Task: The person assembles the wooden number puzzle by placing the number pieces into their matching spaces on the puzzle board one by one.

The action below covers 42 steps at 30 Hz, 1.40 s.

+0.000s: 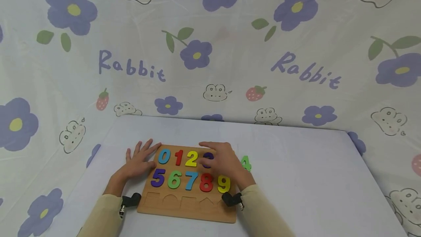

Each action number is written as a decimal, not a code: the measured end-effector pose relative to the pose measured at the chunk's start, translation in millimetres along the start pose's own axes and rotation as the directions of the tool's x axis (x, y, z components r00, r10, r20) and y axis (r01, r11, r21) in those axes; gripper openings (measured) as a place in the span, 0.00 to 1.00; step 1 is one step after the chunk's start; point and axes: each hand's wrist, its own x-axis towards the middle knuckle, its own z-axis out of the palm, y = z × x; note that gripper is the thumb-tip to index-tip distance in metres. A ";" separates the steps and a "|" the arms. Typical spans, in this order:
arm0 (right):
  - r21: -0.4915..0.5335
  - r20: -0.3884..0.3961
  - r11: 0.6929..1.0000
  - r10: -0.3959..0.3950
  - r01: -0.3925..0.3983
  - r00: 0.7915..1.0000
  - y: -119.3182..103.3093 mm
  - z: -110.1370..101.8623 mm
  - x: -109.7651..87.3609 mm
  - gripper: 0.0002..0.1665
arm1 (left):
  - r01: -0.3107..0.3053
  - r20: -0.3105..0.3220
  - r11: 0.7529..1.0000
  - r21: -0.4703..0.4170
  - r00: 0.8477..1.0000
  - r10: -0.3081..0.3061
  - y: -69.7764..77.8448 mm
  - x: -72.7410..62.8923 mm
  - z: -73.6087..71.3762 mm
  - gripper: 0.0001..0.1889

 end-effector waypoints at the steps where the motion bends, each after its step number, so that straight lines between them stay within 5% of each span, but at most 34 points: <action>1: 0.008 -0.011 1.000 0.000 0.000 1.000 1.5 -6.2 -2.1 0.35 | 0.002 0.000 1.000 0.003 1.000 -0.002 0.3 0.1 0.0 0.42; 9: 0.034 -0.091 0.999 -0.038 0.041 0.995 25.1 -48.9 -25.3 0.34 | 0.001 -0.002 1.000 0.013 1.000 -0.001 -0.1 1.0 1.0 0.42; 20: 0.049 -0.064 0.998 -0.031 0.035 0.997 70.5 -83.1 -59.5 0.33 | -0.002 -0.009 1.000 0.012 1.000 0.003 3.6 -2.2 0.4 0.42; 42: 0.064 -0.035 0.995 0.079 -0.077 0.996 113.4 -99.6 -87.6 0.36 | -0.022 -0.013 1.000 0.006 1.000 0.022 -3.8 1.4 1.9 0.41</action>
